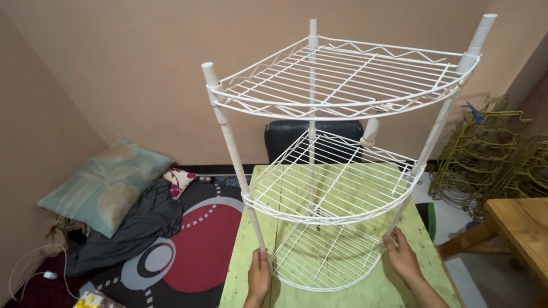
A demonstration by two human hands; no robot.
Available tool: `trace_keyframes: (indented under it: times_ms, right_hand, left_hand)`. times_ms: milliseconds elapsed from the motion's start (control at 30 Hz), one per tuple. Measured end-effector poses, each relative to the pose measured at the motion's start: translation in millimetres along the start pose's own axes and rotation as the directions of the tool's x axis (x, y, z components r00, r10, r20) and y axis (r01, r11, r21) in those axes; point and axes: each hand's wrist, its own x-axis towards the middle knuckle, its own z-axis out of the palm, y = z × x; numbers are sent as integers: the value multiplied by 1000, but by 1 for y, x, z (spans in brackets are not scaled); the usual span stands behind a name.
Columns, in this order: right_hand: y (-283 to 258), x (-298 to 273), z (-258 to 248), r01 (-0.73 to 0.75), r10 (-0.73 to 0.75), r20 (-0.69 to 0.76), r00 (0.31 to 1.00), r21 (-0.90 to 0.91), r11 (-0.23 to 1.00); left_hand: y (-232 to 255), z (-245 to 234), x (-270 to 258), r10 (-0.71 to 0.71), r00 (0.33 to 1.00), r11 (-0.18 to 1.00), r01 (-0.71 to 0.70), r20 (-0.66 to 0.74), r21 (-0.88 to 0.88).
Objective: The person disassembles a white wire corner shelf unit by removing plastic connectors and separating the wire shelves from the vertical poles. The parts are placed on a light green table in a room with a patterned rug.
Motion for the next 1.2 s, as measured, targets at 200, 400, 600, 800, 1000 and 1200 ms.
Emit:
trace_keyframes:
  times_ms: [200, 400, 600, 800, 1000, 1200]
  right_hand:
    - [-6, -12, -1, -44, 44, -28, 999, -4, 999]
    - [-37, -41, -10, 37, -28, -144, 989, 62, 997]
    - [-112, -74, -34, 393, -240, -420, 875, 328, 859]
    - [-205, -109, -53, 705, -529, -560, 637, 145, 695]
    - [-287, -127, -67, 773, -693, -393, 604, 75, 630]
    - [-345, -116, -76, 556, -573, -133, 809, 492, 670]
  left_hand:
    - [0, -6, -2, -33, 998, 999, 34, 53, -8]
    - [10, -18, 0, 149, 989, 988, -148, -17, 33]
    - [127, -55, -35, 481, 728, 859, -504, -489, 94]
    - [273, -79, -90, 812, 448, 511, -856, -374, 84]
    - [365, -58, -107, 876, 482, 477, -856, 27, -199]
    - [420, -30, -79, 837, 506, 547, -776, 206, -313]
